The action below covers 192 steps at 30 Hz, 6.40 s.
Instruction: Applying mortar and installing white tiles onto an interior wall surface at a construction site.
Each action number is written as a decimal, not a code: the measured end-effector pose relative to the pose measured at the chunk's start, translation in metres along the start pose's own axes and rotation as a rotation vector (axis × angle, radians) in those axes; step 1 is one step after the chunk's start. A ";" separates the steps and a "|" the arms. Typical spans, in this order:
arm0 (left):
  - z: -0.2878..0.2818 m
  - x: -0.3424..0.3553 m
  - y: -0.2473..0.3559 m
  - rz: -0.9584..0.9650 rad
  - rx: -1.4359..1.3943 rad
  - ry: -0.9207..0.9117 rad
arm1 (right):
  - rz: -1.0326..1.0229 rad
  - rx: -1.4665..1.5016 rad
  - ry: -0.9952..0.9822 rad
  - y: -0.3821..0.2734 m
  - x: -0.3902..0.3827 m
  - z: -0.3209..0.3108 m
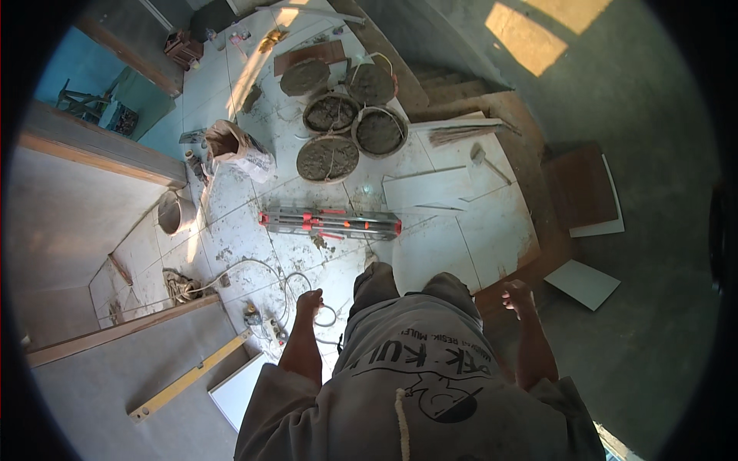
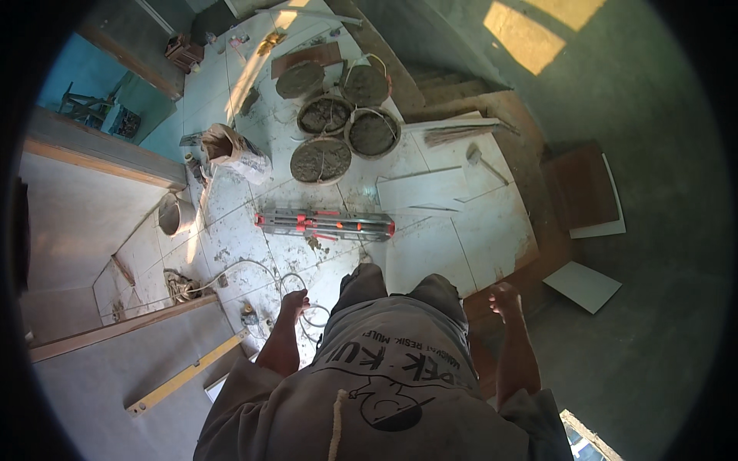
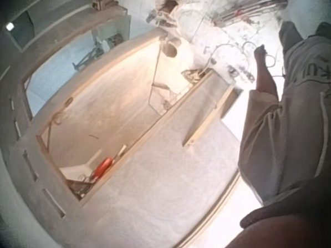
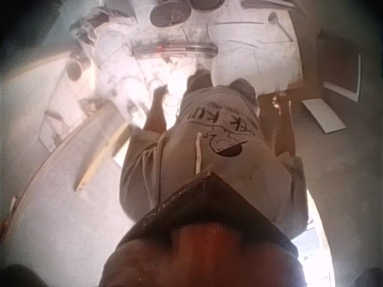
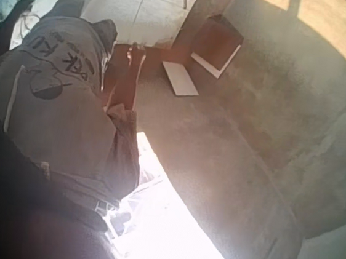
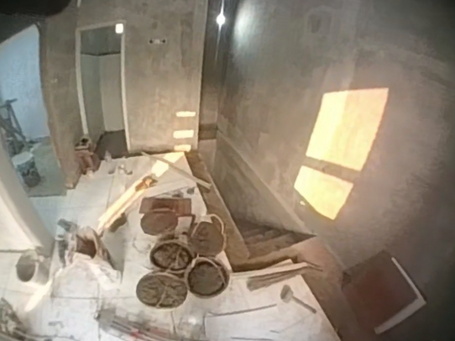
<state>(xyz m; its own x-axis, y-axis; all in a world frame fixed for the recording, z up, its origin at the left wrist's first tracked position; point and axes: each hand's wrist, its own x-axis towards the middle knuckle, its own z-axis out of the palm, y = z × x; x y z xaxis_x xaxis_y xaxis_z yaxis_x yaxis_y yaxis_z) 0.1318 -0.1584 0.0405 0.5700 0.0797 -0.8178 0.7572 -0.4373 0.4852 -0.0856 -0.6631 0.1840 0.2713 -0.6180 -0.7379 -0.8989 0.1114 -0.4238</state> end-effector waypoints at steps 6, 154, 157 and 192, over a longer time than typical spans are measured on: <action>-0.053 0.001 0.024 0.051 -0.090 -0.064 | -0.125 -0.105 -0.182 -0.038 0.023 0.086; 0.202 -0.019 0.060 0.351 0.561 -0.149 | 0.101 0.184 -0.104 0.081 0.121 -0.105; 0.200 -0.033 0.070 0.438 0.707 -0.169 | 0.100 0.103 -0.119 0.083 0.127 -0.106; 0.196 -0.062 0.079 0.466 0.795 -0.083 | 0.014 0.143 -0.165 0.068 0.126 -0.096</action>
<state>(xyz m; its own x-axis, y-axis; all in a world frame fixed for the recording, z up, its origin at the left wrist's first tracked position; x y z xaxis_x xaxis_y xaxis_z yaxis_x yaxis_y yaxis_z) 0.0936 -0.3732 0.0689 0.7138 -0.3099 -0.6281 -0.0019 -0.8976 0.4408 -0.1453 -0.8083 0.1131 0.3226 -0.4811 -0.8151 -0.8481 0.2354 -0.4746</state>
